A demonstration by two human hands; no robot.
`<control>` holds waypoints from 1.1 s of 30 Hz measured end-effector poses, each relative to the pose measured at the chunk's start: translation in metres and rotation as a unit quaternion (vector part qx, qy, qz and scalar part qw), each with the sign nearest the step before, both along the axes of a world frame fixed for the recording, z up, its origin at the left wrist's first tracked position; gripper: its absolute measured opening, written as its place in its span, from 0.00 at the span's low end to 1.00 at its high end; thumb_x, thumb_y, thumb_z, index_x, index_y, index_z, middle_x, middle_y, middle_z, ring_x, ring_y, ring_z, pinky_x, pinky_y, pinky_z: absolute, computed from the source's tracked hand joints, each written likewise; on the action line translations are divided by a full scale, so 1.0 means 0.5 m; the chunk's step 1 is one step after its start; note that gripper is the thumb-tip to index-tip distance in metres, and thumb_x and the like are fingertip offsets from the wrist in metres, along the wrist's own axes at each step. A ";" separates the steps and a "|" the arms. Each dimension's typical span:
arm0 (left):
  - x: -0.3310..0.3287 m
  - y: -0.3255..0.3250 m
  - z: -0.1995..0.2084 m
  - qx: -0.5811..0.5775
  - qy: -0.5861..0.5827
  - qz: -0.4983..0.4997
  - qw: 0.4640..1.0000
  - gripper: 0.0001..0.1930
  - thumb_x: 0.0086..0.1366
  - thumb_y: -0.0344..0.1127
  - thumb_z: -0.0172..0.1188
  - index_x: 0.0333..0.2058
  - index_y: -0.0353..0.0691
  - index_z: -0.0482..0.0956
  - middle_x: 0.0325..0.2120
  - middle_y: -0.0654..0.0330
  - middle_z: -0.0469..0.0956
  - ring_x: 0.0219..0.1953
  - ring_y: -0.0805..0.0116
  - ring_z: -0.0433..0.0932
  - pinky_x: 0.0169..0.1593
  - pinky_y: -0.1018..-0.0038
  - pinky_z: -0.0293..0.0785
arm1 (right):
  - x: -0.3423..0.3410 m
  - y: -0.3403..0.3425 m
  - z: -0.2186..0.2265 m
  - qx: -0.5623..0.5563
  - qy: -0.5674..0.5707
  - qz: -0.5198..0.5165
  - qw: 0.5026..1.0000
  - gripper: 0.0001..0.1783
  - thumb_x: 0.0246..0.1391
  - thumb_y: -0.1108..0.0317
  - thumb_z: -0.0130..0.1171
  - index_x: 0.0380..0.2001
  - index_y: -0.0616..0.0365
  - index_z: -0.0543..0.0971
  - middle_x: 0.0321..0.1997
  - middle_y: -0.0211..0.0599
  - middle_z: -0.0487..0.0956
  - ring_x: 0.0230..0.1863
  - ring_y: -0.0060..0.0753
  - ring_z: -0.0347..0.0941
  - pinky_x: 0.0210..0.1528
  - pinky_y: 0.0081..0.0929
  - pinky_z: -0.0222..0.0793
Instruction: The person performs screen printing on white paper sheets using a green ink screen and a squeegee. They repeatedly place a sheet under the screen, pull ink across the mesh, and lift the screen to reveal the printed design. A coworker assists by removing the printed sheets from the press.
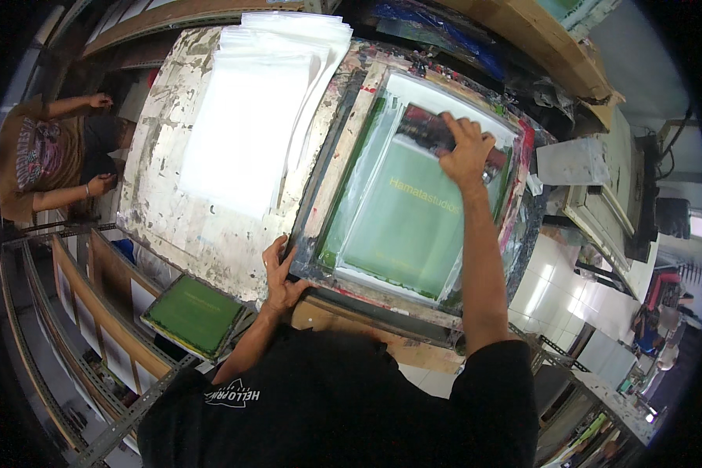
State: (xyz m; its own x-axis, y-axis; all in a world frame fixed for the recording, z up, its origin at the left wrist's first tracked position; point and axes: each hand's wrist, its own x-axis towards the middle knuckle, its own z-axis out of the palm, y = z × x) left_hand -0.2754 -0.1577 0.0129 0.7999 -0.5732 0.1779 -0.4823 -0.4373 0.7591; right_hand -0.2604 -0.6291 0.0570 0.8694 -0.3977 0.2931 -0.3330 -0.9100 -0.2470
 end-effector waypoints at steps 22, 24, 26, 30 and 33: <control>-0.006 -0.005 0.036 -0.087 0.005 -0.001 0.996 0.46 0.41 0.47 0.81 0.58 0.28 0.75 0.47 0.48 0.79 0.52 0.50 0.72 0.58 0.59 0.62 | -0.030 0.061 0.211 -0.012 0.038 0.075 0.996 0.55 0.45 0.51 0.73 0.74 0.48 0.58 0.70 0.48 0.63 0.71 0.53 0.56 0.69 0.58 0.53; 0.000 -0.017 0.081 -0.137 -0.018 0.010 0.990 0.45 0.43 0.47 0.81 0.57 0.27 0.75 0.47 0.48 0.79 0.52 0.51 0.72 0.58 0.59 0.63 | -0.162 0.187 0.342 0.060 0.086 0.202 0.974 0.59 0.43 0.47 0.75 0.75 0.48 0.56 0.69 0.49 0.64 0.69 0.58 0.60 0.67 0.53 0.58; 0.011 -0.048 0.136 -0.200 -0.040 0.020 0.979 0.43 0.45 0.46 0.80 0.56 0.26 0.76 0.46 0.49 0.79 0.52 0.51 0.72 0.58 0.59 0.63 | -0.278 0.285 0.450 0.068 0.212 0.249 0.942 0.58 0.43 0.50 0.75 0.75 0.48 0.57 0.70 0.48 0.65 0.68 0.55 0.62 0.66 0.53 0.59; 0.047 -0.168 0.294 -0.416 0.054 0.080 0.904 0.42 0.55 0.43 0.76 0.62 0.24 0.67 0.54 0.50 0.72 0.56 0.58 0.70 0.62 0.65 0.65 | -0.368 0.374 0.486 -0.106 0.184 0.090 0.973 0.46 0.49 0.67 0.67 0.73 0.47 0.62 0.67 0.44 0.70 0.65 0.47 0.65 0.62 0.52 0.60; 0.094 -0.210 0.265 -0.383 0.111 0.063 0.915 0.35 0.60 0.41 0.72 0.60 0.28 0.68 0.49 0.53 0.74 0.54 0.61 0.73 0.59 0.63 0.68 | -0.345 0.356 0.530 -0.121 0.054 0.015 0.991 0.42 0.49 0.78 0.56 0.71 0.50 0.65 0.64 0.42 0.73 0.65 0.47 0.66 0.62 0.48 0.58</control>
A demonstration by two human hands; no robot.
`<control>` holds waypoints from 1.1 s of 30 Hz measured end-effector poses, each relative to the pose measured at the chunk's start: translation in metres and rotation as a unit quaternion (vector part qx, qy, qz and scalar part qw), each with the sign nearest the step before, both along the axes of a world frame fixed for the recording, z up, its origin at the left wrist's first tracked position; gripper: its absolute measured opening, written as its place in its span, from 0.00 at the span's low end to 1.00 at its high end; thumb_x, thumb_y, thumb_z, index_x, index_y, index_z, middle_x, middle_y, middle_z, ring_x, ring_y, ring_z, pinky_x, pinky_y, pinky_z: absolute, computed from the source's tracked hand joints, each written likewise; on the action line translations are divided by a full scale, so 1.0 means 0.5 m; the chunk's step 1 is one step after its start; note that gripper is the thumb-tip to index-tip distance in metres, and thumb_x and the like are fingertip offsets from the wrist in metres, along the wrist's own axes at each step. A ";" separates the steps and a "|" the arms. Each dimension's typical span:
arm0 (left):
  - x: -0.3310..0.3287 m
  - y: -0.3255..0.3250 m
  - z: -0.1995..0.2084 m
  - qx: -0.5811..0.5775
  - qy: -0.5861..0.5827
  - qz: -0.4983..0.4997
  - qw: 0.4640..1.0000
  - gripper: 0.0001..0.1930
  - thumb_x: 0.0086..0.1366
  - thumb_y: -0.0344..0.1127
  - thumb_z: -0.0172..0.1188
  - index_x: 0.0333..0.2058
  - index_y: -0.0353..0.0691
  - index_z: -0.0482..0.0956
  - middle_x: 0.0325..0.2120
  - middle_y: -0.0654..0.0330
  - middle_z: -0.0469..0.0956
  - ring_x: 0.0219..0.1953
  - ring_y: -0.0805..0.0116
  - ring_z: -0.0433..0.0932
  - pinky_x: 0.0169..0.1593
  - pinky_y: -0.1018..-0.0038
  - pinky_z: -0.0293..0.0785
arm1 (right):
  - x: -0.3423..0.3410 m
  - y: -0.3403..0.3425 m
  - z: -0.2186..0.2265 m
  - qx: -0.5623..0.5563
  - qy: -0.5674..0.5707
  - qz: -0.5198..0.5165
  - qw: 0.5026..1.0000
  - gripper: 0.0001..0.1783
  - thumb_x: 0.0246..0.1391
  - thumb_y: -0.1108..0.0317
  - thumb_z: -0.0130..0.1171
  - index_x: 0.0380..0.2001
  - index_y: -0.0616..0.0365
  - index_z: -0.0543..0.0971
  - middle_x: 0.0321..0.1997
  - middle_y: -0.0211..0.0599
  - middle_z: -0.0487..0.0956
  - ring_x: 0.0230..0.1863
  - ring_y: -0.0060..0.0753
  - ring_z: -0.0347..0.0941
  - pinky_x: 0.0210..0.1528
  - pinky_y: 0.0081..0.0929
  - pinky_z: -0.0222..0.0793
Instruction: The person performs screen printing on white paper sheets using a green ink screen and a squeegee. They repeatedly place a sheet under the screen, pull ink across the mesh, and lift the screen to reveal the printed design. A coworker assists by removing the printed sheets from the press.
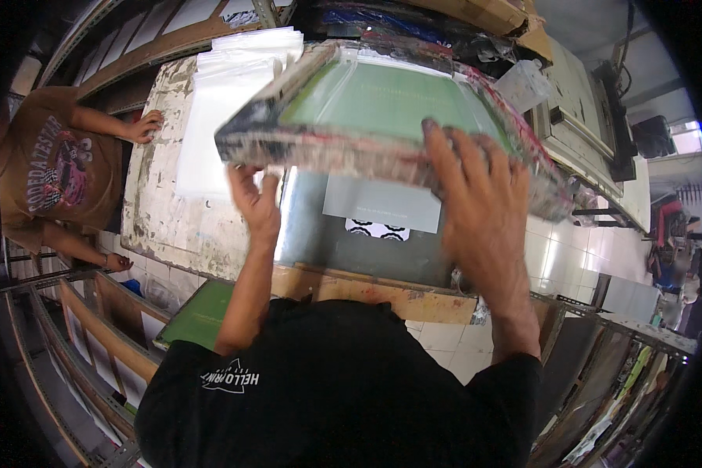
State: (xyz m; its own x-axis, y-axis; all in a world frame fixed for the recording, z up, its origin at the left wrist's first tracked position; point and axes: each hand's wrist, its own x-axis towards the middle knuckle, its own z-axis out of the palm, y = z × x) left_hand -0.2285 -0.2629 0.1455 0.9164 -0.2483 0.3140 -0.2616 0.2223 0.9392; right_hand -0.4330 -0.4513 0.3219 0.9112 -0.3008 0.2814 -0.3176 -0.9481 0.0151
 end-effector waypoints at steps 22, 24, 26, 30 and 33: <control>-0.012 -0.016 -0.159 0.403 -0.117 -0.039 0.907 0.02 0.66 0.28 0.60 0.34 0.38 0.76 0.32 0.45 0.79 0.36 0.38 0.78 0.39 0.50 0.71 | -0.002 0.000 -0.009 0.003 -0.082 0.026 0.996 0.40 0.47 0.76 0.60 0.68 0.52 0.69 0.61 0.35 0.74 0.61 0.42 0.68 0.59 0.48 0.58; 0.055 0.025 -0.127 0.372 -0.118 -0.060 0.919 0.05 0.66 0.30 0.61 0.35 0.34 0.79 0.30 0.43 0.80 0.33 0.40 0.79 0.39 0.54 0.73 | -0.009 0.002 -0.020 -0.004 -0.075 0.023 0.997 0.39 0.47 0.75 0.60 0.67 0.52 0.70 0.61 0.34 0.74 0.61 0.42 0.68 0.59 0.48 0.58; 0.143 0.093 -0.139 0.407 -0.097 -0.085 0.904 0.08 0.67 0.29 0.62 0.39 0.29 0.81 0.32 0.42 0.83 0.35 0.47 0.82 0.41 0.60 0.76 | -0.017 0.009 -0.032 -0.001 -0.071 0.021 0.997 0.38 0.47 0.75 0.59 0.66 0.51 0.71 0.60 0.34 0.74 0.60 0.40 0.69 0.58 0.49 0.58; 0.269 0.224 -0.134 0.356 -0.073 -0.091 0.927 0.05 0.67 0.26 0.59 0.39 0.30 0.78 0.29 0.53 0.78 0.31 0.67 0.75 0.37 0.69 0.73 | -0.034 0.027 -0.078 0.004 -0.085 0.022 0.996 0.36 0.47 0.73 0.59 0.64 0.50 0.73 0.58 0.32 0.75 0.57 0.38 0.69 0.57 0.50 0.59; 0.351 0.332 -0.143 0.427 -0.064 -0.070 0.899 0.05 0.68 0.28 0.59 0.38 0.30 0.78 0.26 0.57 0.77 0.30 0.70 0.74 0.37 0.71 0.73 | -0.045 0.045 -0.120 -0.004 -0.101 0.024 0.995 0.33 0.50 0.68 0.58 0.64 0.48 0.73 0.57 0.31 0.75 0.56 0.36 0.69 0.55 0.50 0.60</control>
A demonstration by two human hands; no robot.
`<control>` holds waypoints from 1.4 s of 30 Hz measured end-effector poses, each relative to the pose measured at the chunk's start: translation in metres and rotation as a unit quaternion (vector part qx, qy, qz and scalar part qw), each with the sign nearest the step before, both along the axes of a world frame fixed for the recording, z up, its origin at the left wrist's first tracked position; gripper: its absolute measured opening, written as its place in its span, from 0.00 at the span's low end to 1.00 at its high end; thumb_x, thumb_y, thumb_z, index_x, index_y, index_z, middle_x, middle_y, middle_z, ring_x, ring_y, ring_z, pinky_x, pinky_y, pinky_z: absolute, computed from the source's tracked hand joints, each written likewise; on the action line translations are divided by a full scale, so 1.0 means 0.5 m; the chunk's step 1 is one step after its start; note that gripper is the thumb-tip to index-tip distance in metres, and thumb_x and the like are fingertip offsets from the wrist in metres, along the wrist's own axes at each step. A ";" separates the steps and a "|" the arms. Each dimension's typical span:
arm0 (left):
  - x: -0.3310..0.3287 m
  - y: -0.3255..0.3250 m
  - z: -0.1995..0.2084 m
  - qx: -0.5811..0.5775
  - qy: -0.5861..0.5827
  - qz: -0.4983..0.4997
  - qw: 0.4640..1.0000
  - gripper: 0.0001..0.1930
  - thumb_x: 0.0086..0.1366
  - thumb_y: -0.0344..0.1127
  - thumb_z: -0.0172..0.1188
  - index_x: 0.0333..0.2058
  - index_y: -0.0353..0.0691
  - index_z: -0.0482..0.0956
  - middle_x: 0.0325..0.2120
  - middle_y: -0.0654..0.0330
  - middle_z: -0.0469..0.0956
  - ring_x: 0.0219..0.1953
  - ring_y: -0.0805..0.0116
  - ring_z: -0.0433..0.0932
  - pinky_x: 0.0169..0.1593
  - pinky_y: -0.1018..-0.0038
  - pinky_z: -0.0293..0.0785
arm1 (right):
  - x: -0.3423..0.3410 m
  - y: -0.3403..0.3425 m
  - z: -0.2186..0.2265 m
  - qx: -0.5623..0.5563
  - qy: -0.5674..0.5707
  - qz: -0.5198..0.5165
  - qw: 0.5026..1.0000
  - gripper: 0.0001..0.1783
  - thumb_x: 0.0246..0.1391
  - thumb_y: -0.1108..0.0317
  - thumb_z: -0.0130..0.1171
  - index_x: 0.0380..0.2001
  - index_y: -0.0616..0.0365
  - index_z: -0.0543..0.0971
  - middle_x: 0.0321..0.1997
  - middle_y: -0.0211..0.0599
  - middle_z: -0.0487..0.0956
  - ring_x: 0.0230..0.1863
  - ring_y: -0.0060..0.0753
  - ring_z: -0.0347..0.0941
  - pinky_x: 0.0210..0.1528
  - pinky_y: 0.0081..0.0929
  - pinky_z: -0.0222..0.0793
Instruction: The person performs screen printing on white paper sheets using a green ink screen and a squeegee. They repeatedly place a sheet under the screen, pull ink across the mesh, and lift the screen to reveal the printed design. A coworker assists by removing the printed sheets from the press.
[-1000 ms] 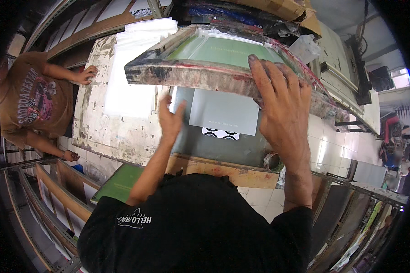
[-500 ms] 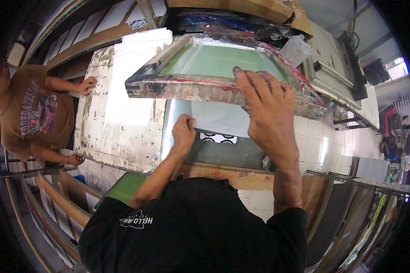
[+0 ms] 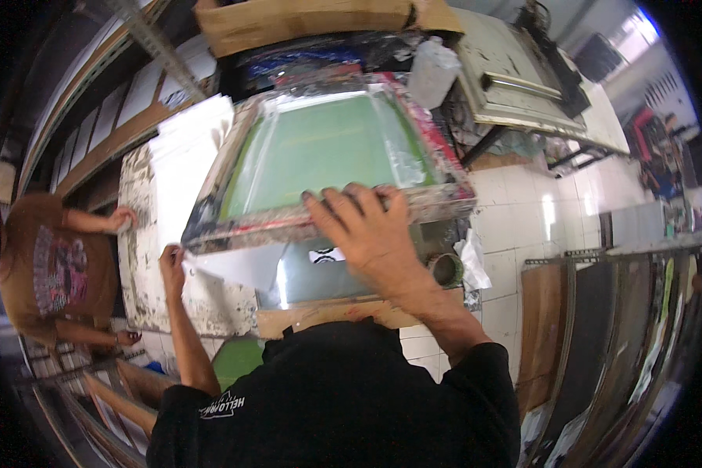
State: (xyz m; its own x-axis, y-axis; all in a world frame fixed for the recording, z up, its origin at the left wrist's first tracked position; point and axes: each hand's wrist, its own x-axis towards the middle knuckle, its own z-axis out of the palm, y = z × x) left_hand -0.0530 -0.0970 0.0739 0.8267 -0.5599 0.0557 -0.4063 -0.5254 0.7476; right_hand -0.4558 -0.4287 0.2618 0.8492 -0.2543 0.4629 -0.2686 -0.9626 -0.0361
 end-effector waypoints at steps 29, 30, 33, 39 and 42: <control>-0.440 -0.119 -0.016 -0.229 0.362 0.065 0.901 0.25 0.51 0.15 0.66 0.51 0.32 0.78 0.43 0.61 0.82 0.46 0.67 0.80 0.53 0.70 0.76 | 0.030 -0.703 -0.479 0.079 0.092 -0.308 0.944 0.16 0.53 0.60 0.65 0.45 0.50 0.86 0.40 0.47 0.84 0.42 0.52 0.83 0.42 0.46 0.80; -0.440 -0.120 -0.022 -0.223 0.370 0.063 0.900 0.26 0.51 0.15 0.67 0.51 0.32 0.78 0.44 0.61 0.82 0.47 0.67 0.80 0.54 0.70 0.76 | 0.012 -0.725 -0.519 0.069 0.119 -0.336 0.932 0.15 0.54 0.62 0.64 0.45 0.51 0.86 0.39 0.47 0.84 0.42 0.51 0.83 0.42 0.45 0.80; -0.461 -0.130 -0.011 -0.242 0.347 0.071 0.903 0.28 0.50 0.16 0.70 0.53 0.31 0.77 0.45 0.60 0.81 0.47 0.67 0.79 0.55 0.68 0.76 | 0.031 -0.664 -0.448 0.031 -0.040 -0.217 0.975 0.12 0.54 0.68 0.62 0.41 0.57 0.86 0.37 0.46 0.85 0.38 0.49 0.83 0.38 0.41 0.78; -0.451 -0.109 -0.078 -0.181 0.230 0.002 0.956 0.45 0.52 0.22 0.74 0.68 0.31 0.64 0.42 0.63 0.82 0.39 0.76 0.77 0.47 0.77 0.75 | -0.005 -0.338 -0.243 0.551 -0.008 -0.172 0.817 0.09 0.52 0.74 0.67 0.39 0.63 0.85 0.31 0.34 0.84 0.35 0.22 0.78 0.39 0.26 0.72; -0.454 -0.136 -0.093 -0.261 0.192 -0.024 0.946 0.44 0.53 0.24 0.74 0.68 0.29 0.63 0.42 0.61 0.82 0.42 0.74 0.79 0.49 0.76 0.76 | -0.017 -0.192 -0.253 0.597 0.091 -0.030 0.796 0.11 0.55 0.79 0.65 0.42 0.64 0.83 0.34 0.33 0.84 0.37 0.18 0.78 0.39 0.22 0.74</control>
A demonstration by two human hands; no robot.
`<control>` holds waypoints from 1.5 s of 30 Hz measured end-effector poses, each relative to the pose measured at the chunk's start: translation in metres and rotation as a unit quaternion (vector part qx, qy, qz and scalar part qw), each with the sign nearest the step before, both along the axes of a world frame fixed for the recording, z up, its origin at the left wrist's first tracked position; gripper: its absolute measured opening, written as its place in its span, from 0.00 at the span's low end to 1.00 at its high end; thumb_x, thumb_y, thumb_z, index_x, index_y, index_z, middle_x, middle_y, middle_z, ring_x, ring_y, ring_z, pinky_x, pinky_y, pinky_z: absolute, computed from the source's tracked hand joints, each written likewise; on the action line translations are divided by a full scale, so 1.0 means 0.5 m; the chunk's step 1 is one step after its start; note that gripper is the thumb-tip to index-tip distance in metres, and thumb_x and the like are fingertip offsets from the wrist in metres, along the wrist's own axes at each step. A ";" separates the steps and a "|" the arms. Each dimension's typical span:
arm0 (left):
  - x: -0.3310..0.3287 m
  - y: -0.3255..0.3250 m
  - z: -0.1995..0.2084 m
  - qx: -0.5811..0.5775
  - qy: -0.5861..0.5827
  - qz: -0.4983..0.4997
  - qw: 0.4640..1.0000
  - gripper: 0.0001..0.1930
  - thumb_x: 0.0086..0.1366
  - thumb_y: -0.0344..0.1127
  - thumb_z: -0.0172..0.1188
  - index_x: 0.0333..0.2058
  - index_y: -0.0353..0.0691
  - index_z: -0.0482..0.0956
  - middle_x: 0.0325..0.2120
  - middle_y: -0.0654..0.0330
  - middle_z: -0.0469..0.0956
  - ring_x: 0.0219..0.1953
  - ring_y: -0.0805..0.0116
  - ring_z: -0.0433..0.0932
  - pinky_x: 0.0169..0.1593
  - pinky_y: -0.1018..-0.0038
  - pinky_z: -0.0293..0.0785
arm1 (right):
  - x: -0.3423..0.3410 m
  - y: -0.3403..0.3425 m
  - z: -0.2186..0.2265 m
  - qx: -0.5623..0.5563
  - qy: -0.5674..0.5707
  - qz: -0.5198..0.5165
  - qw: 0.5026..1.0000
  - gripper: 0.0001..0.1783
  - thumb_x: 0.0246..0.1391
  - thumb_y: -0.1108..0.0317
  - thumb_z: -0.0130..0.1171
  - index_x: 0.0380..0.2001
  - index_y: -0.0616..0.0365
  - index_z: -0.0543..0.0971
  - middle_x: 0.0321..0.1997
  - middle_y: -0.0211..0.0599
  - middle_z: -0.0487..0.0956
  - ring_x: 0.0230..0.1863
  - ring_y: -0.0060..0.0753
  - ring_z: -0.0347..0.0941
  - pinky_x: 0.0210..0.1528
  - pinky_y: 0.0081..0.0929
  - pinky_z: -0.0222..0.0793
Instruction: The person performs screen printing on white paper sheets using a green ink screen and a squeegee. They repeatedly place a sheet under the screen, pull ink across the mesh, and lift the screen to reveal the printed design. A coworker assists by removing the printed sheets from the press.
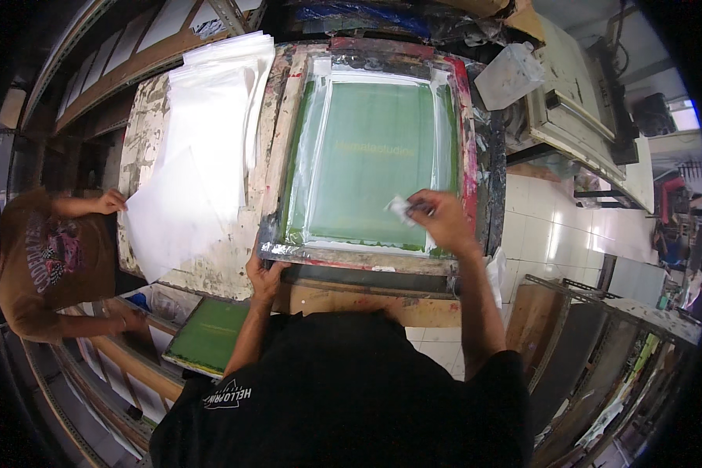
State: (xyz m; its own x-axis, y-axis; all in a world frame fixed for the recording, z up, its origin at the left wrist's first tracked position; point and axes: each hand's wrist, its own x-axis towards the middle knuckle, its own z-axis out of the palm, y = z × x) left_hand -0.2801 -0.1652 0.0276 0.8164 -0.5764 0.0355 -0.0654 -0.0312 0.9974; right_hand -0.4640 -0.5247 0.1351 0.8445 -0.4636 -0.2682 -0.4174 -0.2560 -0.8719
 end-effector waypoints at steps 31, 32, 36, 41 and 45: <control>0.007 0.010 -0.051 0.045 -0.070 0.004 0.997 0.47 0.51 0.37 0.78 0.66 0.26 0.64 0.38 0.45 0.83 0.38 0.51 0.83 0.45 0.63 0.77 | 0.174 0.234 -0.134 -0.281 -0.018 0.058 0.958 0.05 0.43 0.67 0.68 0.26 0.54 0.86 0.29 0.40 0.84 0.37 0.49 0.78 0.56 0.45 0.71; 0.004 0.010 -0.053 0.053 -0.093 0.004 0.994 0.47 0.51 0.37 0.78 0.66 0.26 0.64 0.38 0.45 0.83 0.38 0.51 0.83 0.44 0.64 0.77 | 0.176 0.239 -0.139 -0.283 -0.009 0.072 0.956 0.05 0.42 0.66 0.68 0.25 0.54 0.86 0.28 0.40 0.83 0.37 0.49 0.78 0.55 0.44 0.72; 0.005 0.015 -0.060 0.055 -0.138 0.008 0.989 0.46 0.51 0.34 0.78 0.66 0.26 0.65 0.37 0.44 0.83 0.38 0.50 0.83 0.43 0.64 0.77 | 0.035 0.103 -0.103 -0.307 0.096 -0.068 0.945 0.05 0.42 0.72 0.69 0.27 0.53 0.87 0.29 0.40 0.84 0.37 0.50 0.79 0.46 0.44 0.75; -0.003 0.015 -0.067 0.043 -0.047 0.005 0.998 0.46 0.51 0.33 0.77 0.66 0.26 0.64 0.40 0.43 0.83 0.39 0.50 0.83 0.45 0.64 0.78 | 0.078 -0.015 -0.104 -0.335 0.089 -0.194 0.918 0.06 0.46 0.71 0.69 0.31 0.53 0.88 0.33 0.43 0.85 0.40 0.50 0.79 0.45 0.44 0.75; -0.003 0.007 -0.051 0.040 -0.096 0.011 0.994 0.45 0.51 0.33 0.77 0.66 0.26 0.64 0.43 0.42 0.82 0.42 0.51 0.83 0.48 0.65 0.78 | 0.192 -0.063 -0.191 -0.407 0.012 -0.135 0.903 0.08 0.47 0.72 0.66 0.33 0.55 0.87 0.37 0.44 0.86 0.42 0.51 0.79 0.49 0.42 0.74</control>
